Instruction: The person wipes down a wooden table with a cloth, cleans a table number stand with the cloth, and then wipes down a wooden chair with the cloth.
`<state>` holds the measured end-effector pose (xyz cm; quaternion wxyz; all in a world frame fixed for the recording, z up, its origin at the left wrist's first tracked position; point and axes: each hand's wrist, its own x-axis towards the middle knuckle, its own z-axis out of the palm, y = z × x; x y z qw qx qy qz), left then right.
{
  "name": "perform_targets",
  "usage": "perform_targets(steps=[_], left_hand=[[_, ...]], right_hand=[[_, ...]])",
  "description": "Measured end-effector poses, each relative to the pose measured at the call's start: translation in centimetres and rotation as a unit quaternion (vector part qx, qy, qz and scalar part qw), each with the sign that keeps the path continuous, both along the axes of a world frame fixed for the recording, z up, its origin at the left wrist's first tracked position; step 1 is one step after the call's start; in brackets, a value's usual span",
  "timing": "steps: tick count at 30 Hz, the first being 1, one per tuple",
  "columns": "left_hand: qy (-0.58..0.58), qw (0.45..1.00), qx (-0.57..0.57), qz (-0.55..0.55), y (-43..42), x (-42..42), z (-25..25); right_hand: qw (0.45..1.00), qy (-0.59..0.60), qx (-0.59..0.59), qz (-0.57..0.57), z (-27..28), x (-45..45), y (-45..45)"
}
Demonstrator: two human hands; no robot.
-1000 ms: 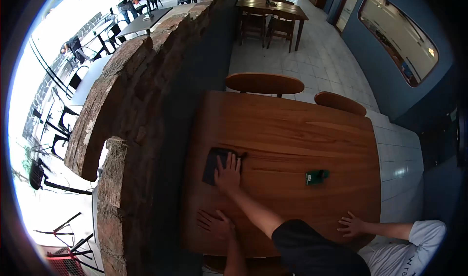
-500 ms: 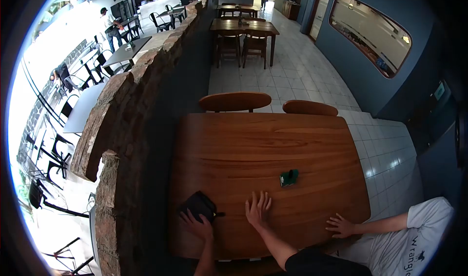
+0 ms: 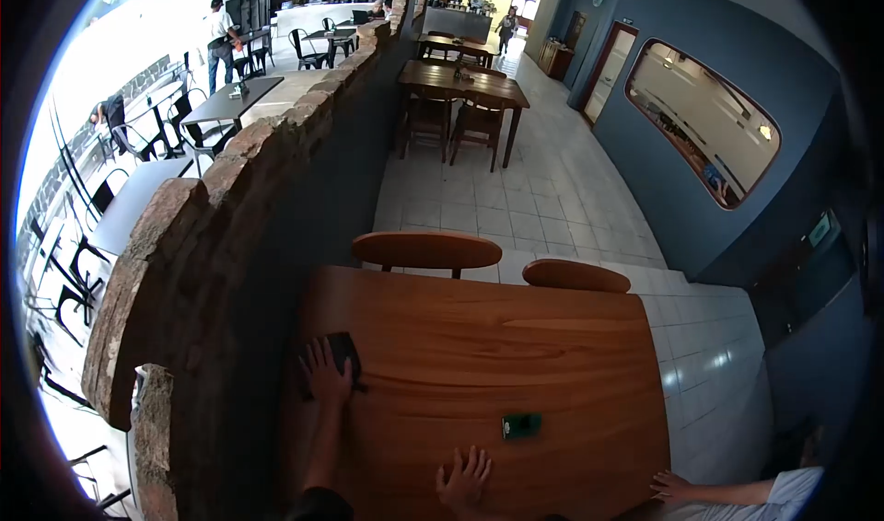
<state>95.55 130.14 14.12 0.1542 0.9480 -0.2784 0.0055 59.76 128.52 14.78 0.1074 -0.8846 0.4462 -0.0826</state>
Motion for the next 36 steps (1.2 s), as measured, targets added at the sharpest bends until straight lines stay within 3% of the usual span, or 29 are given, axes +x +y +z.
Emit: perform_targets(steps=[5, 10, 14, 17, 24, 31, 36], left_hand=[[0.01, 1.0, 0.01, -0.01, -12.0, 5.0, -0.4], [0.001, 0.988, 0.021, -0.156, -20.0, -3.3, -1.1], [-0.005, 0.963, -0.008, -0.269, -17.2, -10.4, -2.3], [0.029, 0.958, -0.021, -0.284, -10.8, -11.5, -1.7], [0.043, 0.996, 0.001, -0.082, -2.9, -2.1, 0.7], [0.013, 0.999, -0.001, 0.048, -10.1, 4.5, 0.0], [0.001, 1.0, -0.014, 0.001, -16.1, -0.2, -0.5]], right_hand=[[0.999, 0.003, -0.025, 0.022, -1.5, -0.5, 0.2], [0.999, 0.004, -0.008, 0.033, -0.6, -0.4, 0.1], [0.999, 0.011, -0.016, 0.045, -0.4, -0.5, 0.0], [0.999, 0.009, -0.008, 0.04, 0.3, 0.4, 0.1], [0.999, 0.001, -0.011, 0.038, -0.1, -0.2, -0.1], [0.999, 0.008, -0.021, 0.042, -0.5, -0.3, 0.0], [0.998, 0.03, -0.023, 0.059, 0.1, 0.0, 0.0]])
